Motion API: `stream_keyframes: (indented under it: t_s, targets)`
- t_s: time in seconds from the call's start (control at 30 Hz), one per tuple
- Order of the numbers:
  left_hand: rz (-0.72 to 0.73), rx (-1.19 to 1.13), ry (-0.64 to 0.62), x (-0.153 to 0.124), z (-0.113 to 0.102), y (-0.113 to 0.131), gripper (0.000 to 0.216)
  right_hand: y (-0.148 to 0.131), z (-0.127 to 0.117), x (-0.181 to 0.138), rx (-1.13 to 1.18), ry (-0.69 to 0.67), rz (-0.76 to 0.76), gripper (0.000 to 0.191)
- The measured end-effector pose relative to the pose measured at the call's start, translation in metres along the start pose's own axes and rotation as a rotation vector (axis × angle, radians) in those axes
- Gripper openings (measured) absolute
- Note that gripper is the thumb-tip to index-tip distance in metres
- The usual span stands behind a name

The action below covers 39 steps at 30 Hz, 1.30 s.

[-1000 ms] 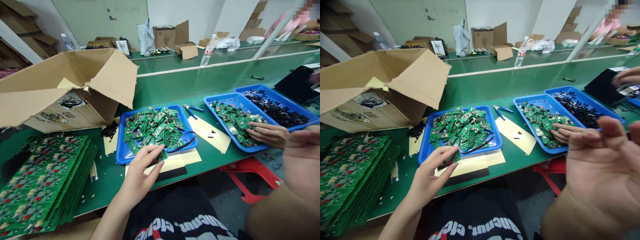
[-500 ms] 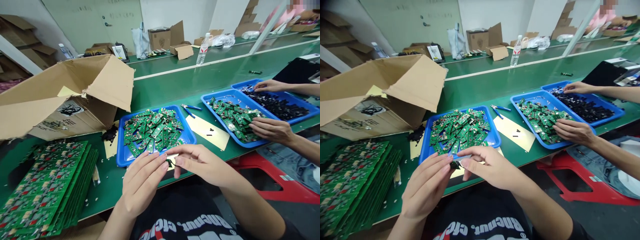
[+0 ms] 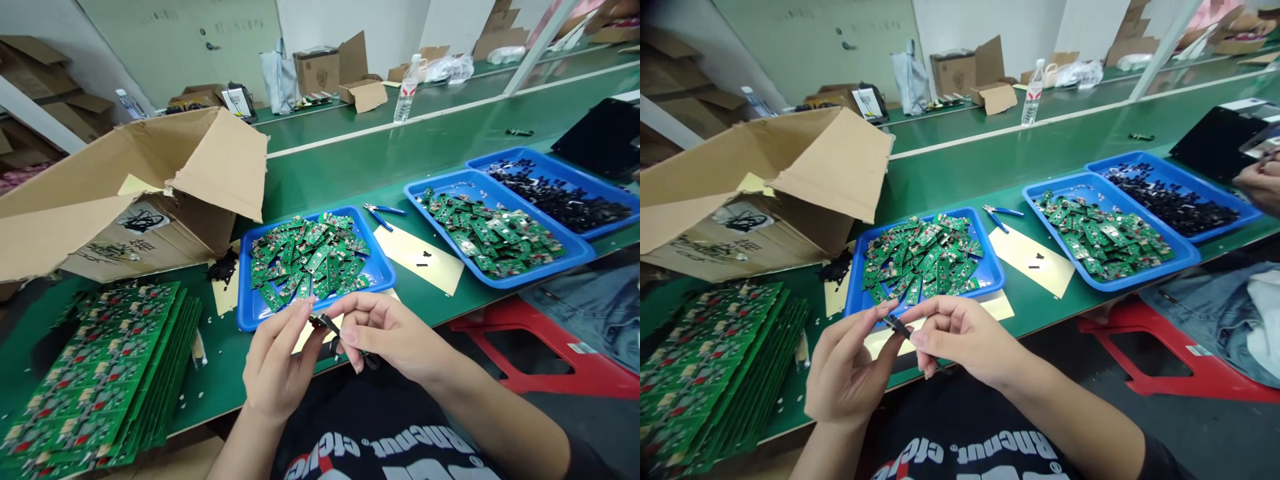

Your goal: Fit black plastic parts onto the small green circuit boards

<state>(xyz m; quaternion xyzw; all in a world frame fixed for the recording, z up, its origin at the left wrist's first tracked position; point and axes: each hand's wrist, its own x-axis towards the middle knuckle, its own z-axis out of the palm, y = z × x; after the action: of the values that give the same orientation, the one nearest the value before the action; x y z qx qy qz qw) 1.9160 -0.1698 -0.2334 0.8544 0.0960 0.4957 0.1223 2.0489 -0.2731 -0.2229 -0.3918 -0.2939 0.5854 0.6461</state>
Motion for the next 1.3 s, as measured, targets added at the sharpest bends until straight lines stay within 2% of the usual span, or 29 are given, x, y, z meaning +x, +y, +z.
stream_keyframes:
  t_s: [0.27, 0.4, 0.53, 0.67, 0.8, 1.0, 1.13, 1.3]
  targets:
    - [-0.109, -0.223, -0.051, -0.002, 0.0, -0.002, 0.053, -0.004, -0.003, 0.003, -0.045, 0.003, 0.011, 0.015]
    - [-0.154, -0.368, -0.092, -0.004, 0.002, -0.002, 0.054, -0.005, -0.004, 0.004, -0.15, 0.026, -0.027, 0.006]
    - [-0.275, -0.528, -0.097, -0.006, 0.006, 0.004, 0.05, -0.005, 0.0, 0.001, -0.478, 0.125, -0.23, 0.002]
    - [-0.439, -0.644, -0.075, -0.006, 0.009, 0.011, 0.046, -0.003, 0.006, 0.0, -0.796, 0.234, -0.46, 0.007]
    - [-0.596, -0.693, -0.05, -0.006, 0.01, 0.015, 0.041, -0.002, 0.006, 0.003, -0.927, 0.292, -0.578, 0.005]
    - [-0.842, -0.717, -0.033, -0.017, 0.015, 0.019, 0.033, -0.004, 0.005, 0.007, -0.997, 0.324, -0.621, 0.005]
    - [-0.895, -0.65, -0.002, -0.021, 0.021, 0.02, 0.03, -0.002, 0.004, 0.009, -1.087, 0.359, -0.688, 0.006]
    - [-0.885, -0.566, -0.082, -0.009, 0.02, 0.02, 0.026, -0.001, 0.001, 0.007, -1.293, 0.296, -0.732, 0.014]
